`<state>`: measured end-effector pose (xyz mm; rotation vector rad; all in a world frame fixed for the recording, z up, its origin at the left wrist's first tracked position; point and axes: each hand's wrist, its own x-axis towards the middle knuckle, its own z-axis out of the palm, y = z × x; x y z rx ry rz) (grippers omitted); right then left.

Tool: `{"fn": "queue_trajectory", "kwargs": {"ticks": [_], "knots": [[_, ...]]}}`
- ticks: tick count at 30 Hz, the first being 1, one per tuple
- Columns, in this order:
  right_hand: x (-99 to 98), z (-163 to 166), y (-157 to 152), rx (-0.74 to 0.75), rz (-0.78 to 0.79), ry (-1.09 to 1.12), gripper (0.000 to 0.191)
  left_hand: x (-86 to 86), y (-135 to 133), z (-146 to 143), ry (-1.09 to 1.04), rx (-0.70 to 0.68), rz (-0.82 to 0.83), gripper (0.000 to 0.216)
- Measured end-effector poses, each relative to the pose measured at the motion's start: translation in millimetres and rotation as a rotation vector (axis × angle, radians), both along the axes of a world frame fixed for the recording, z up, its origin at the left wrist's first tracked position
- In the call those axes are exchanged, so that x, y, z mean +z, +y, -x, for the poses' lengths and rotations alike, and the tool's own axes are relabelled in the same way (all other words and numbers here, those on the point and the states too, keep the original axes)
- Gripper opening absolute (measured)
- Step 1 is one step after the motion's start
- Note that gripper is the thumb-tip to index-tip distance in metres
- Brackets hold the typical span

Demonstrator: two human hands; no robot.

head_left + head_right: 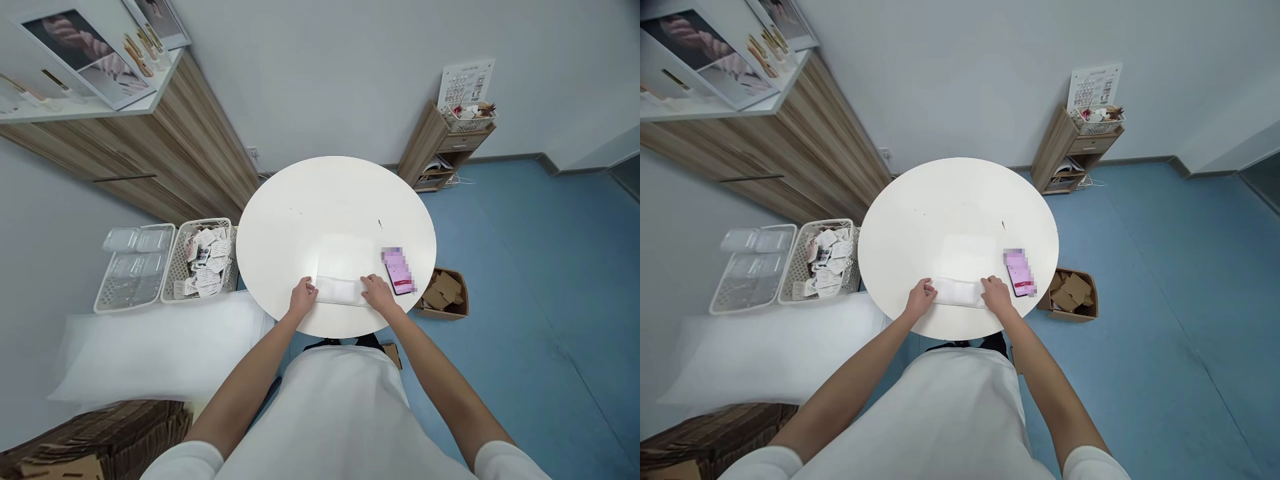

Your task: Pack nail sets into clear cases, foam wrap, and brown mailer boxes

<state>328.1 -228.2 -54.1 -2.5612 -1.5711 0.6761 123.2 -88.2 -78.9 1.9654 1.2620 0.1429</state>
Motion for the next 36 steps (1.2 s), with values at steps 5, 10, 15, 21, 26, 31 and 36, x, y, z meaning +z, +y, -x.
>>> {"fn": "queue_trajectory", "kwargs": {"ticks": [5,10,15,21,26,31,36], "knots": [[0.8,17.0,-7.5,0.190,-0.203,-0.088,0.043,13.0,-10.8,-6.8,-0.022,-0.406,-0.437,0.048],[-11.3,40.2,6.2,0.256,-0.205,0.012,0.051,15.5,-16.7,-32.6,0.111,-0.826,-0.489,0.059],[-18.5,44.6,5.7,0.259,-0.226,0.047,0.045,13.1,-19.5,-30.9,0.148,-0.834,-0.449,0.055],[-12.9,62.4,-21.9,0.373,-0.240,0.172,0.040,20.8,-41.0,2.1,0.108,-0.878,-0.383,0.056],[-0.9,57.3,-22.1,0.331,-0.150,0.311,0.040,28.2,-43.0,4.6,0.099,-0.835,-0.252,0.049],[12.1,28.1,5.5,0.255,-0.072,0.435,0.033,34.2,-20.2,-10.7,0.122,-0.704,-0.115,0.033],[7.3,16.4,30.1,0.144,-0.076,0.288,0.035,29.2,3.3,-12.7,0.111,-0.440,-0.098,0.034]]}}
